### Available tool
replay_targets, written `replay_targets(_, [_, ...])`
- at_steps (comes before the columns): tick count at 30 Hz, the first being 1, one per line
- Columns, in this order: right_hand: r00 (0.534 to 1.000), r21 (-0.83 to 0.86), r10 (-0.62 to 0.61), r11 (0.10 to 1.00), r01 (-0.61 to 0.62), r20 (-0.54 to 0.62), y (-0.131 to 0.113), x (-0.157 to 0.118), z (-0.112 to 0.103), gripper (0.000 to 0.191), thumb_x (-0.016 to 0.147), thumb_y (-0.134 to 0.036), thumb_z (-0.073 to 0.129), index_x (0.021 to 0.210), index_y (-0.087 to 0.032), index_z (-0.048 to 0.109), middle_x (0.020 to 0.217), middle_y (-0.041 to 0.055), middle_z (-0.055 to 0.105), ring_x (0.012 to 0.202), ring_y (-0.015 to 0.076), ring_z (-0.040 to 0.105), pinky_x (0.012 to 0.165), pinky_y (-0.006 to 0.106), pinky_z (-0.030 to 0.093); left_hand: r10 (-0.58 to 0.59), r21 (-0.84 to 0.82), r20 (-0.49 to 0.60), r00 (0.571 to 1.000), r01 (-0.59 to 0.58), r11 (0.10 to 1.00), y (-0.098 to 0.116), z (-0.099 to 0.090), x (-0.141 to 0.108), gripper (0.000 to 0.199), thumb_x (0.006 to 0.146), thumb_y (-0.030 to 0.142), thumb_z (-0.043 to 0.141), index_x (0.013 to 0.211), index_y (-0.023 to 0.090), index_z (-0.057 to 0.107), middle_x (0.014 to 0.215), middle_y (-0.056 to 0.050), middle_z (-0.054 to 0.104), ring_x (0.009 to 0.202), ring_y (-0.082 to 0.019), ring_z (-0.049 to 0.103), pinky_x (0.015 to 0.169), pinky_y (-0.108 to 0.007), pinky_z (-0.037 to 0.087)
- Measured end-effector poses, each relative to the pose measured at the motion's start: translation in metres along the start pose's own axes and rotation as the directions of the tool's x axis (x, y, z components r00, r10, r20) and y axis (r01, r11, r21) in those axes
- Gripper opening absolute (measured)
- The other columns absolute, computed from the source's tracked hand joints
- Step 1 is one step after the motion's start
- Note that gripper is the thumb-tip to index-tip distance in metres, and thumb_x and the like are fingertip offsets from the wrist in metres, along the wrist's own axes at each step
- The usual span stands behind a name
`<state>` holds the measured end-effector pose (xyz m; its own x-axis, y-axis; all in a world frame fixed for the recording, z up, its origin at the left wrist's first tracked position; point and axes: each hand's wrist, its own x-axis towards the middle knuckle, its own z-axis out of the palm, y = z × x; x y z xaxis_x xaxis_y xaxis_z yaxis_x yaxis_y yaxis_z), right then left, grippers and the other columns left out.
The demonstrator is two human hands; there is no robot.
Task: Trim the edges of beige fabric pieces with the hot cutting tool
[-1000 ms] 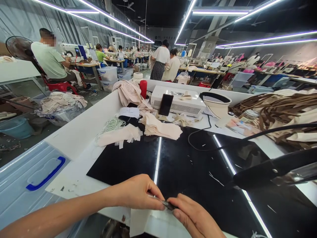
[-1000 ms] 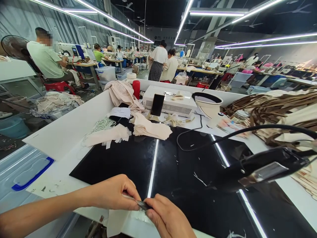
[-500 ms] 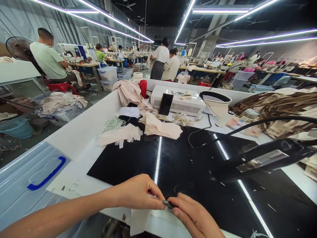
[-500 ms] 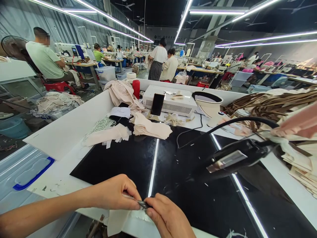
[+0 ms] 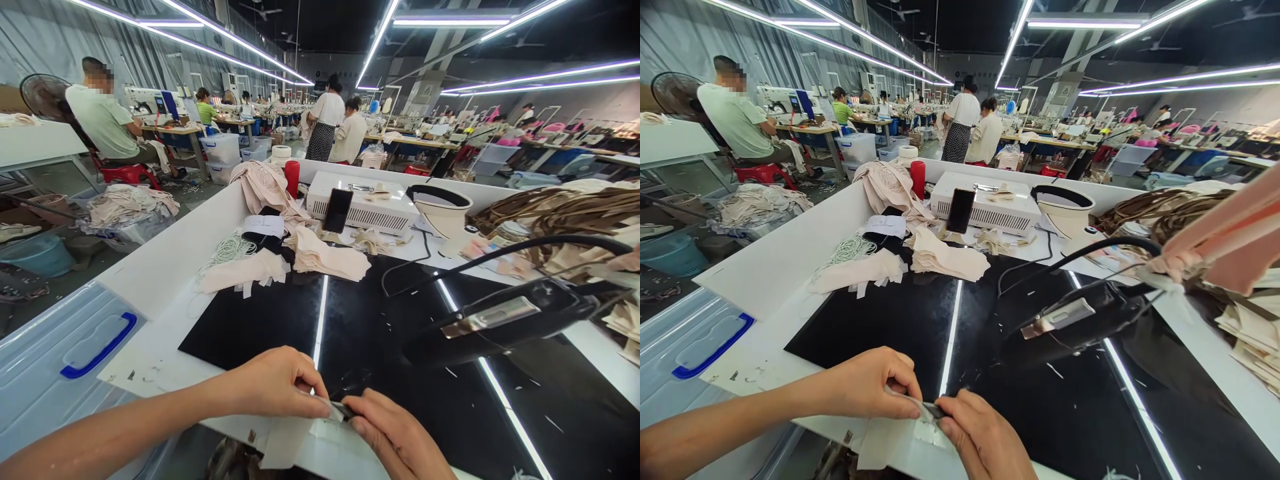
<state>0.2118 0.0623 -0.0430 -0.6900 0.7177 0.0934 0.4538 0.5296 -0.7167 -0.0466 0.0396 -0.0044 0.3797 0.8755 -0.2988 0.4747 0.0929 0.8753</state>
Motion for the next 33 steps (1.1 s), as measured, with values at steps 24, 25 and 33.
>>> replay_targets(24, [1.000,0.019,0.000,1.000,0.000,0.026,-0.0031,0.0026,0.0058,0.054,0.105,-0.064,0.038,0.111,-0.030,0.080,0.101,0.0049,0.079,0.087,0.0175,0.076,0.075,0.021,0.060,0.061,0.069,-0.020,0.998,-0.060,0.996,0.0023,0.0045,0.0019,0.007,0.082,0.026,0.077,0.079,0.022,0.082,0.068,0.005,0.053,0.063,-0.007,0.049,0.056,-0.019,0.033])
replay_targets(25, [1.000,0.025,0.006,1.000,-0.007,0.023,-0.0027,0.0024,0.0064,0.054,0.104,-0.064,0.038,0.113,-0.030,0.079,0.100,0.0050,0.079,0.087,0.0179,0.076,0.076,0.021,0.060,0.063,0.069,-0.021,0.998,-0.061,0.996,0.0021,0.0045,0.0018,0.007,0.082,0.026,0.077,0.079,0.022,0.082,0.068,0.005,0.053,0.063,-0.007,0.049,0.056,-0.019,0.033])
replay_targets(33, [0.996,0.085,0.079,0.993,-0.082,0.044,-0.0002,0.0000,0.0094,0.052,0.104,-0.065,0.041,0.110,-0.032,0.080,0.098,0.0047,0.077,0.088,0.0191,0.074,0.076,0.024,0.059,0.066,0.063,-0.023,0.998,-0.064,0.996,0.0007,0.0056,0.0012,0.006,0.081,0.024,0.078,0.076,0.022,0.080,0.068,0.006,0.053,0.064,-0.007,0.050,0.057,-0.018,0.033])
